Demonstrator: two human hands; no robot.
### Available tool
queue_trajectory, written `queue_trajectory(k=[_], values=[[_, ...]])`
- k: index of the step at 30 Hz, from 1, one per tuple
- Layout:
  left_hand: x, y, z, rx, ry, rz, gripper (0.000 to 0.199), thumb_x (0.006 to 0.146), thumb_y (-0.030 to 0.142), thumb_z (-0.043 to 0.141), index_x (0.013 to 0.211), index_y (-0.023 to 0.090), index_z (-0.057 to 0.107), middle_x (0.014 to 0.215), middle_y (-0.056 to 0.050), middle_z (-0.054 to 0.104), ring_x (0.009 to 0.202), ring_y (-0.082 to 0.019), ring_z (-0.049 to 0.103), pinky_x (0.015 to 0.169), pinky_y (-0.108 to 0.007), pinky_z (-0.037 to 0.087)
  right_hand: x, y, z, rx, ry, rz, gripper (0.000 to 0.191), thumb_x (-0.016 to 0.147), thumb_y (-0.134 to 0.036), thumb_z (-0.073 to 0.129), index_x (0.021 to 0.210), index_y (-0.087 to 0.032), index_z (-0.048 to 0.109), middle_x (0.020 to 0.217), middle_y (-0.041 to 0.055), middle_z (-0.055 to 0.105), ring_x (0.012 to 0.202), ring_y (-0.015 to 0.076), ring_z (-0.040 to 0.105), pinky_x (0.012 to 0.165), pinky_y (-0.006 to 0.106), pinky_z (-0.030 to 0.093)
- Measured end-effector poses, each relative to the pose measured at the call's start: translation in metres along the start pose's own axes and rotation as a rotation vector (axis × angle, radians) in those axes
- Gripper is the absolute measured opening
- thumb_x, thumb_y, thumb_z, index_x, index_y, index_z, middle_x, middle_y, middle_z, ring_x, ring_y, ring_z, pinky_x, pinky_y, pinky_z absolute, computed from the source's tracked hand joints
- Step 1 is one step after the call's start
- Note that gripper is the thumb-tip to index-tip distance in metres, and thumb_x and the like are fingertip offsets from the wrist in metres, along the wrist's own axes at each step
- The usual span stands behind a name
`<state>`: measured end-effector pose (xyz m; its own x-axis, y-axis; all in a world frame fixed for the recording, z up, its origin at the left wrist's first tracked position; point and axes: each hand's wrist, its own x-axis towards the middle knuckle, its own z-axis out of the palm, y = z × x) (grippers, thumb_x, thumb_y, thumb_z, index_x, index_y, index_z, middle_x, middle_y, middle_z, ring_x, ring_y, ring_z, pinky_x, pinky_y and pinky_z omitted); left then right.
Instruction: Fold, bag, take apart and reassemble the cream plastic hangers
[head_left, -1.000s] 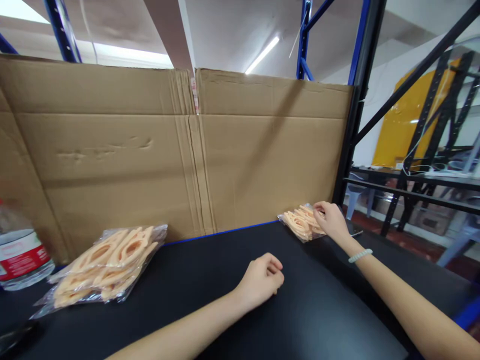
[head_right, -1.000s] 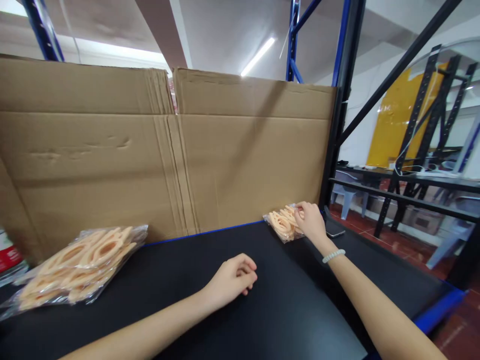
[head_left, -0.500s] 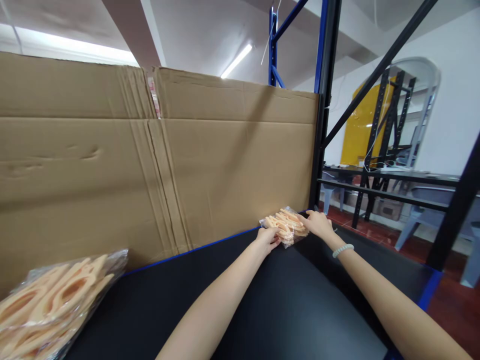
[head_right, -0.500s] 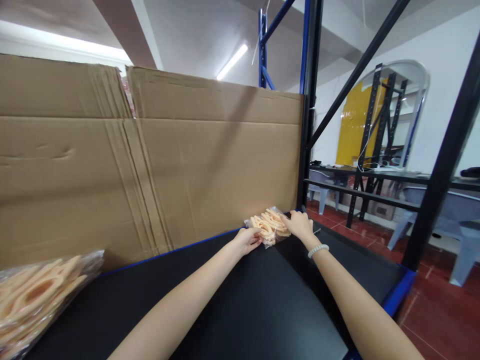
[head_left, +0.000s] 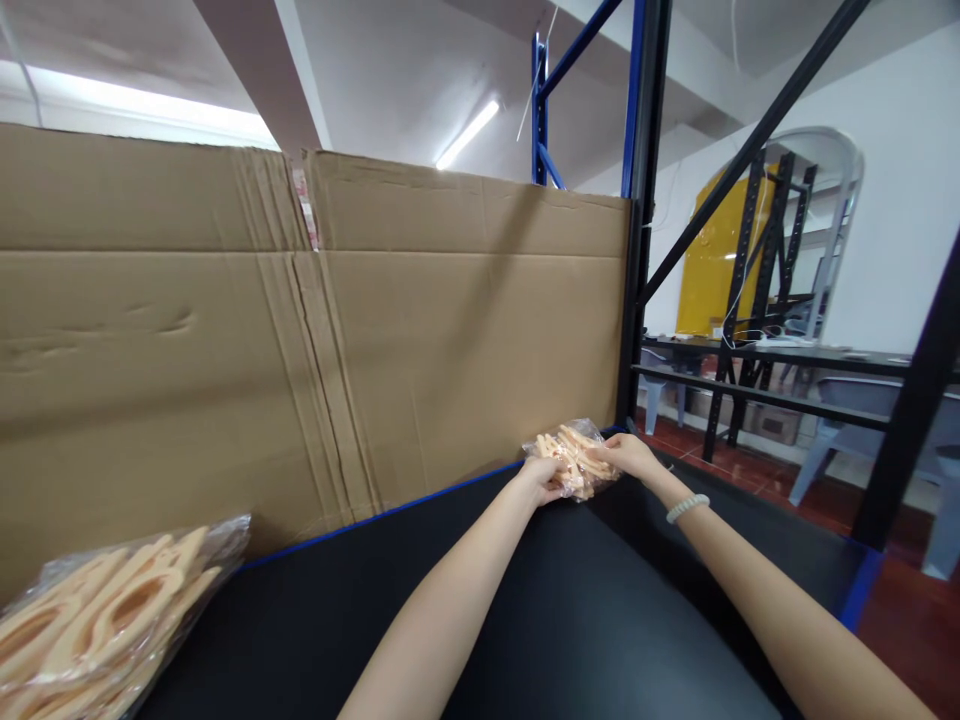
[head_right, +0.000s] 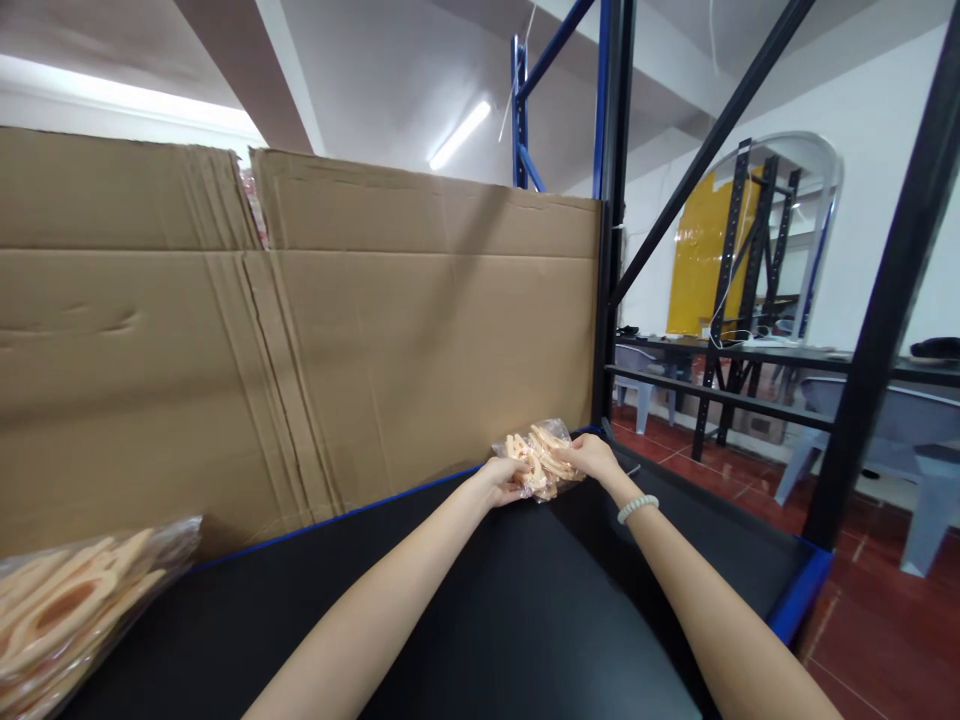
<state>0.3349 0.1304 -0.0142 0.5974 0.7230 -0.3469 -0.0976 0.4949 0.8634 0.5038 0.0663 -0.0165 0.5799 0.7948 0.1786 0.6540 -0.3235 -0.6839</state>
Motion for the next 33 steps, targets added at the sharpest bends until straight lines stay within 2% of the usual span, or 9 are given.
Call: queue_trajectory(k=[7,11,14,17,21,22,25,30,33], values=[[-0.020,0.010,0.006,0.058,-0.014,-0.018,0.029,0.093,0.031,0.057,0.117,0.014,0.056,0.112,-0.009,0.061,0.092,-0.020,0.063,0.076,-0.037,0.056,-0.014,-0.015,-0.003,0.377,0.045,0.034,0.036,0.062,-0.047,0.075,0.062,-0.018,0.054,0.053,-0.0001,0.057,0.054,0.0151,0.057,0.048,0.023,0.040],[-0.041,0.018,0.003,0.053,-0.009,0.027,0.027,0.093,0.030,0.057,0.114,0.013,0.057,0.105,-0.007,0.062,0.083,-0.017,0.063,0.069,-0.033,0.056,-0.036,-0.032,-0.005,0.641,-0.014,0.042,0.038,0.064,-0.046,0.075,0.071,-0.020,0.049,0.059,-0.0002,0.057,0.052,0.0144,0.058,0.049,0.025,0.047],[-0.071,0.022,-0.018,0.020,0.005,0.127,0.025,0.092,0.023,0.058,0.115,0.015,0.054,0.095,-0.004,0.062,0.071,-0.013,0.062,0.060,-0.027,0.054,-0.061,-0.050,0.008,0.811,-0.107,-0.011,0.040,0.065,-0.048,0.074,0.077,-0.021,0.048,0.068,0.0012,0.060,0.058,0.0146,0.062,0.054,0.026,0.052],[-0.117,0.015,-0.050,-0.015,0.048,0.247,0.042,0.081,0.011,0.065,0.116,0.023,0.045,0.092,-0.001,0.063,0.067,-0.011,0.063,0.062,-0.025,0.054,-0.093,-0.071,0.031,0.926,-0.278,-0.076,0.043,0.066,-0.049,0.073,0.090,-0.021,0.052,0.082,0.0044,0.065,0.069,0.0172,0.066,0.063,0.029,0.055],[-0.185,-0.004,-0.094,-0.036,0.084,0.353,0.058,0.065,0.007,0.076,0.109,0.024,0.042,0.106,-0.005,0.062,0.082,-0.020,0.067,0.073,-0.039,0.058,-0.133,-0.098,0.059,0.995,-0.568,-0.161,0.057,0.065,-0.042,0.076,0.112,-0.020,0.052,0.094,0.0049,0.067,0.082,0.0188,0.066,0.078,0.033,0.054],[-0.201,-0.009,-0.105,0.008,0.084,0.427,0.058,0.065,0.010,0.077,0.108,0.024,0.040,0.110,-0.006,0.060,0.086,-0.021,0.067,0.075,-0.041,0.058,-0.140,-0.104,0.064,0.994,-0.643,-0.186,0.058,0.066,-0.041,0.077,0.114,-0.020,0.053,0.096,0.0049,0.067,0.087,0.0191,0.066,0.082,0.034,0.052],[-0.240,-0.018,-0.136,0.273,0.266,0.596,0.048,0.070,0.022,0.075,0.100,0.023,0.037,0.103,-0.003,0.058,0.086,-0.021,0.065,0.072,-0.038,0.058,-0.154,-0.122,0.075,0.966,-0.841,-0.229,0.050,0.074,-0.043,0.072,0.115,-0.020,0.057,0.102,0.0063,0.067,0.102,0.0206,0.061,0.093,0.037,0.045],[-0.275,-0.032,-0.179,1.042,0.627,0.895,0.021,0.082,0.018,0.054,0.096,0.022,0.039,0.090,-0.001,0.058,0.082,-0.017,0.063,0.075,-0.032,0.052,-0.166,-0.137,0.095,1.133,-1.083,-0.219,0.040,0.083,-0.044,0.065,0.117,-0.025,0.058,0.115,0.0070,0.063,0.106,0.0201,0.059,0.090,0.038,0.047],[-0.281,-0.044,-0.192,1.443,0.617,1.037,0.029,0.076,0.004,0.045,0.099,0.022,0.043,0.113,-0.010,0.061,0.100,-0.022,0.062,0.080,-0.034,0.050,-0.171,-0.135,0.108,1.191,-1.134,-0.133,0.039,0.079,-0.037,0.069,0.115,-0.026,0.059,0.110,0.0053,0.065,0.098,0.0186,0.062,0.088,0.038,0.049]])
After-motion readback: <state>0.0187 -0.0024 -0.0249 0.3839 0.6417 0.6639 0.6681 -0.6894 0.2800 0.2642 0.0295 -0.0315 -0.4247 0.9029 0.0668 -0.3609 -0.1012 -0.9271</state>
